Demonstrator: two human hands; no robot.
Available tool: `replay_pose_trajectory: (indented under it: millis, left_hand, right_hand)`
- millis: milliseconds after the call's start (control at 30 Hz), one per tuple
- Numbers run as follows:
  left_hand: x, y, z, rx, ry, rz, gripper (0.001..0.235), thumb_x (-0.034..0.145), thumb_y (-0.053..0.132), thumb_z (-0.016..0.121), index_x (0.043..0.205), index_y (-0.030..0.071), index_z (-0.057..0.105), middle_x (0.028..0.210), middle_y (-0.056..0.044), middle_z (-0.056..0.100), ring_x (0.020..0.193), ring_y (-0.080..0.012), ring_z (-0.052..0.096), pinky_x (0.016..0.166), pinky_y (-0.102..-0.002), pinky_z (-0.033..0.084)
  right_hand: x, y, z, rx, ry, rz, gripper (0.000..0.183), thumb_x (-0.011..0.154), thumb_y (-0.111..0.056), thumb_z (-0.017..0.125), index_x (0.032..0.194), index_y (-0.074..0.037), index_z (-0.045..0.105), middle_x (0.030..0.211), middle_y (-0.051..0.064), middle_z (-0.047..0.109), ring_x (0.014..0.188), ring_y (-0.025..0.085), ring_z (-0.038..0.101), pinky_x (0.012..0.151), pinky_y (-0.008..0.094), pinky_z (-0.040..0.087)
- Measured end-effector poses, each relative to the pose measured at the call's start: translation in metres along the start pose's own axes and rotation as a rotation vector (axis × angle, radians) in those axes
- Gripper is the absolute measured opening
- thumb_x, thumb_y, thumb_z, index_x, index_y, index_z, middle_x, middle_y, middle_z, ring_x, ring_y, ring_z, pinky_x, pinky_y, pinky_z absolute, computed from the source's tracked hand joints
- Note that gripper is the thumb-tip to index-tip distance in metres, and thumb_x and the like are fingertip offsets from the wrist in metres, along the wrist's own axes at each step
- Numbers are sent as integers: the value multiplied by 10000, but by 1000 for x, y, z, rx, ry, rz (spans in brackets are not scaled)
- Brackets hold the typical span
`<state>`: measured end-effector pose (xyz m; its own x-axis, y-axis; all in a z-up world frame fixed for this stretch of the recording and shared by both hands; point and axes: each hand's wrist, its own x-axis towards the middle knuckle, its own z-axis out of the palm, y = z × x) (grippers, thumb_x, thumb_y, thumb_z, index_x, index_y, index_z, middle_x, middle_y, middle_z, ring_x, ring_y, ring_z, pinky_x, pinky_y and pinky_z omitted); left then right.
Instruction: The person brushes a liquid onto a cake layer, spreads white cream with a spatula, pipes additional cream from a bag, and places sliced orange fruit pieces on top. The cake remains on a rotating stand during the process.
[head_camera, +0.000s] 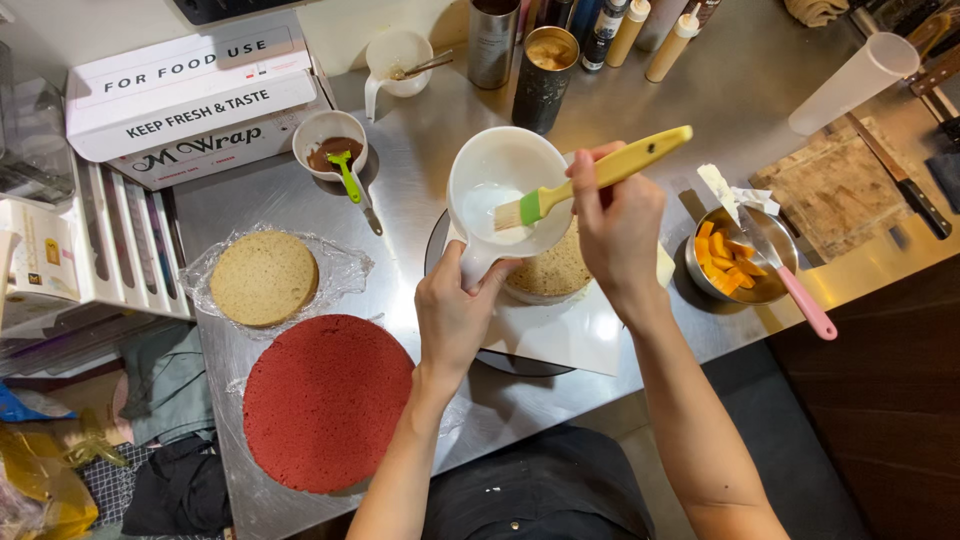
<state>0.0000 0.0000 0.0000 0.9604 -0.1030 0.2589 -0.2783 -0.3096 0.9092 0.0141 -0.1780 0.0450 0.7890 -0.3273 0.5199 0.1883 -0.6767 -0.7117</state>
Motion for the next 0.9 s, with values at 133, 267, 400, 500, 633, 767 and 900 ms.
replay_pose_trajectory:
  millis: [133,267,400,500,633,767,900]
  left_hand:
    - [-4,-2,11,39,76,41,331,891,258,821,1033,12,651,707,-120,691,542,-201,624,540,-343,487]
    - [-8,1,19,9,153,27,344,874,249,836,1016,0,647,731,-113,697,557,-178,633,542,-318,489]
    - [-10,0,21,-21,238,-59,318,862,225,831,1007,6,653,650,-83,657,532,-146,583,524,-295,468]
    - [-13,-10,11,37,324,-104,308,868,211,835,946,0,625,637,-52,616,563,-101,564,519,-281,456]
    - [-18,-18,4,107,415,-193,340,855,227,862,876,0,610,602,-47,560,538,-99,505,506,-285,430]
    - [-24,-18,4,110,461,-185,373,865,235,872,856,-11,592,606,-48,534,546,-99,461,509,-288,403]
    - [-30,-15,10,58,474,-182,320,863,234,852,940,-1,648,638,-9,567,558,-74,462,514,-271,401]
  right_hand:
    - [-2,1,-8,43,3,-82,289,1130,-194,569,971,9,700,717,44,674,593,114,643,546,267,491]
    - [7,15,-21,242,32,-51,286,1140,-202,561,992,7,688,785,41,689,628,82,646,542,228,505]
    - [15,47,-39,634,188,87,267,1161,-227,547,1011,-22,630,743,30,609,585,78,544,510,225,416]
    - [17,79,-37,662,276,210,294,1154,-247,519,958,-41,592,680,3,569,555,60,530,480,211,404]
    - [1,105,-2,457,140,214,291,1134,-227,543,956,-13,626,673,16,583,561,65,552,498,211,422]
    - [-11,109,13,234,65,140,304,1120,-207,544,958,17,671,672,43,621,584,88,595,525,235,448]
    - [-4,106,9,352,159,170,308,1132,-201,525,980,35,651,704,52,651,599,95,606,545,250,478]
